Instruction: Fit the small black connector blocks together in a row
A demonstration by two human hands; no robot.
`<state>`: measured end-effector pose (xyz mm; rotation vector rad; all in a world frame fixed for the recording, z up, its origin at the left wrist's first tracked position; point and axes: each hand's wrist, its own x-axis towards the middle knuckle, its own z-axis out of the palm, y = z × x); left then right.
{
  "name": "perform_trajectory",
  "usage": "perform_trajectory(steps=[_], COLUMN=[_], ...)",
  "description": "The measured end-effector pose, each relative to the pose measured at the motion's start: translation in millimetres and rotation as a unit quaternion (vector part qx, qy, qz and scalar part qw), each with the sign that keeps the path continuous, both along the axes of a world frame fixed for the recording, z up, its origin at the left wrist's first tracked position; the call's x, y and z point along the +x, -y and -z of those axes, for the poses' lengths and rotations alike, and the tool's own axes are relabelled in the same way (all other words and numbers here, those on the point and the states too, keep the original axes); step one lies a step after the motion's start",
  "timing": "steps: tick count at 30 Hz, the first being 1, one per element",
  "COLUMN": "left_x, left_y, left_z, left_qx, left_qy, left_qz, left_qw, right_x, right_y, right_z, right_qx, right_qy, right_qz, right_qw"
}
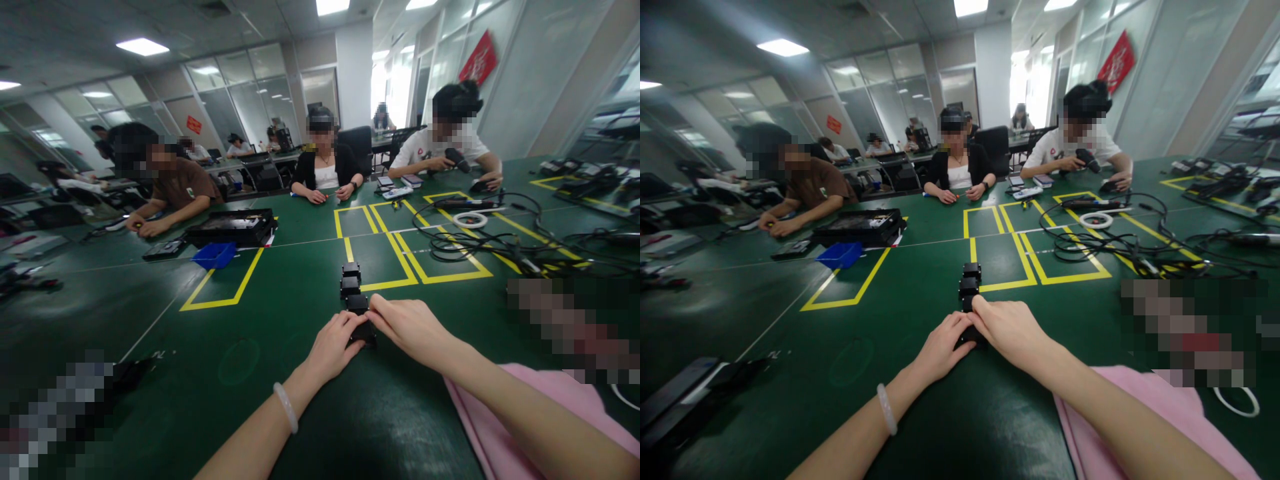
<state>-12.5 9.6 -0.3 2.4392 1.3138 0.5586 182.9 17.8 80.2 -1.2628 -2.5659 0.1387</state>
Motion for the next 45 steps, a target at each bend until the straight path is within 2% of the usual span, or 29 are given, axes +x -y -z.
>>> perform_trajectory(steps=[15, 22, 45], left_x=[-0.1, 0.4, 1.3], left_y=[0.0, 0.1, -0.4], left_z=[0.5, -0.4, -2.4], left_qx=[-0.005, -0.004, -0.008], left_qy=[0.004, 0.004, -0.001], left_qz=[-0.004, -0.002, 0.001], left_qw=[1.000, 1.000, 1.000], right_x=[-1.5, -0.3, 0.4], right_y=[-0.6, -1.2, -0.8], right_z=[-1.0, -0.9, 0.1], right_qx=[0.009, -0.009, -0.021], right_qy=[0.007, 0.006, -0.025], right_qz=[0.012, 0.027, 0.006], right_qw=[1.000, 1.000, 0.999])
